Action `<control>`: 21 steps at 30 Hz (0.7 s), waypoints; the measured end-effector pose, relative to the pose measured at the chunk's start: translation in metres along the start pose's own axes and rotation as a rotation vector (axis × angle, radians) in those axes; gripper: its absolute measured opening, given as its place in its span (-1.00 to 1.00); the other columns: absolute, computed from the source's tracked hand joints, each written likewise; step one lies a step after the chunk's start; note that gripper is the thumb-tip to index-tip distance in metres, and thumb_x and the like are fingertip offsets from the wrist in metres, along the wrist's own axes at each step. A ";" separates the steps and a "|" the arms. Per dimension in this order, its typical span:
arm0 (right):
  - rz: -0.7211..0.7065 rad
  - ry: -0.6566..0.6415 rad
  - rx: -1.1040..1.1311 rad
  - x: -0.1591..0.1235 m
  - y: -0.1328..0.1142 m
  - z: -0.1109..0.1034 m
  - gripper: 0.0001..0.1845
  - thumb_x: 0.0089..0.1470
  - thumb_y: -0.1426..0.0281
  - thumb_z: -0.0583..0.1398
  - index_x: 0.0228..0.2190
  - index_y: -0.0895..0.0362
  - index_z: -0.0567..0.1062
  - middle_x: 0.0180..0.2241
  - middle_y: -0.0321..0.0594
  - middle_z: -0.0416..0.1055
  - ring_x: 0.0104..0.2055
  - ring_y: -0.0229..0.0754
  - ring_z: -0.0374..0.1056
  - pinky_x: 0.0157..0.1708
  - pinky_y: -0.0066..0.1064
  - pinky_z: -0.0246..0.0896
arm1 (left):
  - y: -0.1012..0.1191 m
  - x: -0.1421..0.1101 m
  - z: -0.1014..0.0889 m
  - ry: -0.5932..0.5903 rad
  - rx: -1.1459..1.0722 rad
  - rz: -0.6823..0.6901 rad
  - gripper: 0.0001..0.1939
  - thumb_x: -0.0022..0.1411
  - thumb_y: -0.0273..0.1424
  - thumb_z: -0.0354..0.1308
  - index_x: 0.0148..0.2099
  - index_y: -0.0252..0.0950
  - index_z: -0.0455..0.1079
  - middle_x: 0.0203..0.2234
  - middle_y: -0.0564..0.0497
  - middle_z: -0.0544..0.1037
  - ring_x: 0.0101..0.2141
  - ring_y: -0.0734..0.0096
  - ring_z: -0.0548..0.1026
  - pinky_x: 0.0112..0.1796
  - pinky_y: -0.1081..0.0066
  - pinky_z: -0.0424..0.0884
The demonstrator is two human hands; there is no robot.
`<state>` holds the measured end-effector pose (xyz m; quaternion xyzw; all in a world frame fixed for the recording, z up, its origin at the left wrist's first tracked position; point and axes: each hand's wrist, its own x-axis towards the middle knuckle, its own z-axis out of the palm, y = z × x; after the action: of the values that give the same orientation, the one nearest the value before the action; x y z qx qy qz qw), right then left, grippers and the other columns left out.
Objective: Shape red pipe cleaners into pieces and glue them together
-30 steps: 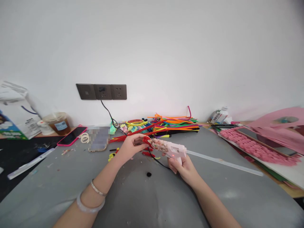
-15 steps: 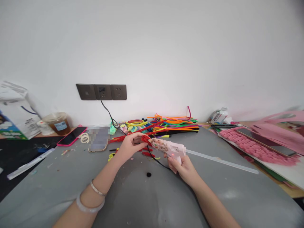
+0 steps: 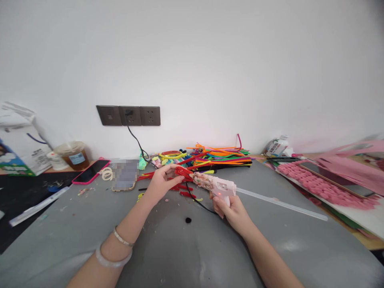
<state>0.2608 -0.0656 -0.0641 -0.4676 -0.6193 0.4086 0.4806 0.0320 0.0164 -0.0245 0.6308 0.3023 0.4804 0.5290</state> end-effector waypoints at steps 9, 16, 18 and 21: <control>-0.005 0.027 -0.043 0.002 -0.002 0.000 -0.47 0.14 -0.06 0.10 -0.57 0.11 0.28 -0.75 -0.41 0.10 -0.68 -0.34 0.01 -0.64 -0.45 -0.08 | 0.003 0.001 -0.001 0.087 -0.053 -0.001 -0.67 0.03 -0.31 0.38 -0.16 -0.31 0.46 -0.22 -0.09 0.62 -0.17 0.24 0.57 -0.17 0.33 0.52; 0.073 0.095 -0.047 0.003 -0.005 0.000 -0.47 0.05 -0.08 0.17 -0.36 0.18 0.44 -0.73 -0.42 0.15 -0.69 -0.32 0.05 -0.66 -0.44 -0.01 | 0.001 0.002 -0.003 0.118 -0.111 -0.007 -0.68 0.01 -0.34 0.38 -0.17 -0.31 0.46 -0.24 -0.06 0.61 -0.23 0.33 0.56 -0.23 0.39 0.55; 0.087 0.130 -0.030 0.004 -0.007 0.001 -0.44 0.02 -0.10 0.19 -0.34 0.18 0.45 -0.74 -0.42 0.15 -0.69 -0.31 0.05 -0.67 -0.45 0.00 | 0.001 0.002 -0.003 0.121 -0.126 -0.009 -0.69 0.03 -0.34 0.37 -0.16 -0.31 0.46 -0.22 -0.06 0.61 -0.22 0.34 0.56 -0.23 0.39 0.55; 0.050 0.145 0.066 0.005 -0.011 0.000 -0.45 0.02 -0.11 0.19 -0.58 0.12 0.33 -0.76 -0.41 0.12 -0.70 -0.34 0.04 -0.66 -0.46 -0.04 | 0.003 0.002 -0.004 0.134 -0.147 -0.008 -0.68 0.03 -0.33 0.37 -0.16 -0.31 0.45 -0.20 -0.05 0.61 -0.22 0.34 0.56 -0.23 0.38 0.56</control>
<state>0.2583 -0.0636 -0.0528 -0.4952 -0.5572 0.4059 0.5288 0.0284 0.0188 -0.0209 0.5557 0.3035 0.5401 0.5545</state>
